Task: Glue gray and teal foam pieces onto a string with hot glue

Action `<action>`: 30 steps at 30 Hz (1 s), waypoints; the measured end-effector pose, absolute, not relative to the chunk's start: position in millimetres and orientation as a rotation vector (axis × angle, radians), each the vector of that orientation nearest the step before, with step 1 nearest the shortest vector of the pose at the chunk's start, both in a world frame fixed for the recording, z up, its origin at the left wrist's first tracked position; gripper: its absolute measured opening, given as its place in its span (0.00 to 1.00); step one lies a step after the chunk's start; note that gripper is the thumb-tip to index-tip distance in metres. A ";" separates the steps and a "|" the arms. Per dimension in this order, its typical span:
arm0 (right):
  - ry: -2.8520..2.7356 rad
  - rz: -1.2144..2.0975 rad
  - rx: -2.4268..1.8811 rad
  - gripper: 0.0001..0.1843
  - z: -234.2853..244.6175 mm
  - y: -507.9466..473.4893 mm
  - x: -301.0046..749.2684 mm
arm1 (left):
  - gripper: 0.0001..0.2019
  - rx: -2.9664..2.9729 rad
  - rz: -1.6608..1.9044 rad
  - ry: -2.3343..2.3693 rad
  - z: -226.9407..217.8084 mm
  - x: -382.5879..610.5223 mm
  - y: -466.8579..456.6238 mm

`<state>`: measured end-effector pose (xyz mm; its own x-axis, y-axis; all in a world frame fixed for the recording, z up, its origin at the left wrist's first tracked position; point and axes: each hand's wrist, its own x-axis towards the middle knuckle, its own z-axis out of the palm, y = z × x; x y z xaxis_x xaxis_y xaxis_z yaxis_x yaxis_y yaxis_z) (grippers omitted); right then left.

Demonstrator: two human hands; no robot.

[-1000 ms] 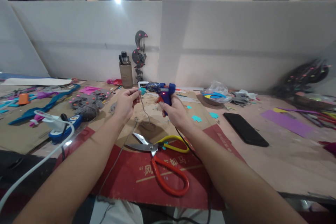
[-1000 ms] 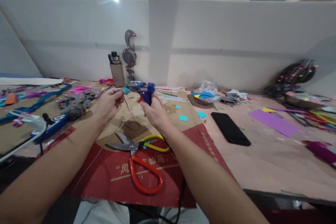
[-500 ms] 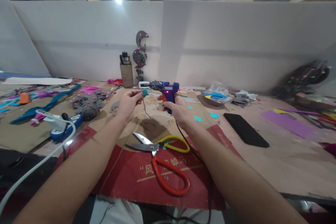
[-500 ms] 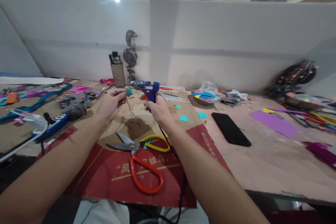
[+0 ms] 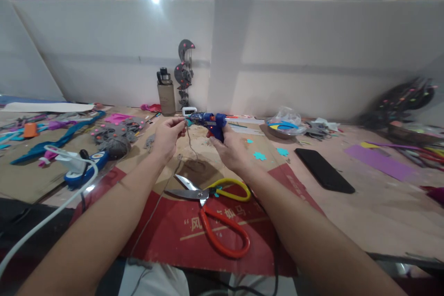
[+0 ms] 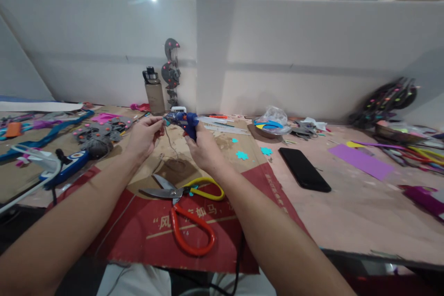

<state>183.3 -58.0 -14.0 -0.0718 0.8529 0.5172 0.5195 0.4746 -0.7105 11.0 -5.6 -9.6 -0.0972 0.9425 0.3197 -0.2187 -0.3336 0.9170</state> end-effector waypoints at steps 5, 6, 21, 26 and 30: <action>-1.742 0.382 -1.194 0.13 -14.2 -58.5 183.7 | 0.09 1.255 1.598 0.892 -9.7 11.0 -5.5; -1.744 0.374 -1.194 0.13 -14.5 -58.2 183.9 | 0.09 1.257 1.595 0.891 -9.7 11.0 -5.5; -1.759 0.301 -1.190 0.14 -16.0 -56.3 184.3 | 0.10 1.216 1.614 0.911 -4.2 12.3 -9.9; -1.756 0.305 -1.205 0.15 -15.4 -56.6 184.8 | 0.10 1.208 1.615 0.888 -4.7 11.2 -8.7; -1.739 0.347 -1.144 0.15 -13.9 -58.1 185.3 | 0.10 1.192 1.610 0.853 -5.6 9.4 -6.8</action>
<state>185.3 -58.1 -13.9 -0.0684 0.8173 0.5722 0.5351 0.5141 -0.6703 9.4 -6.8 -5.6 -0.0991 0.9443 0.3139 -0.2709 -0.3291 0.9046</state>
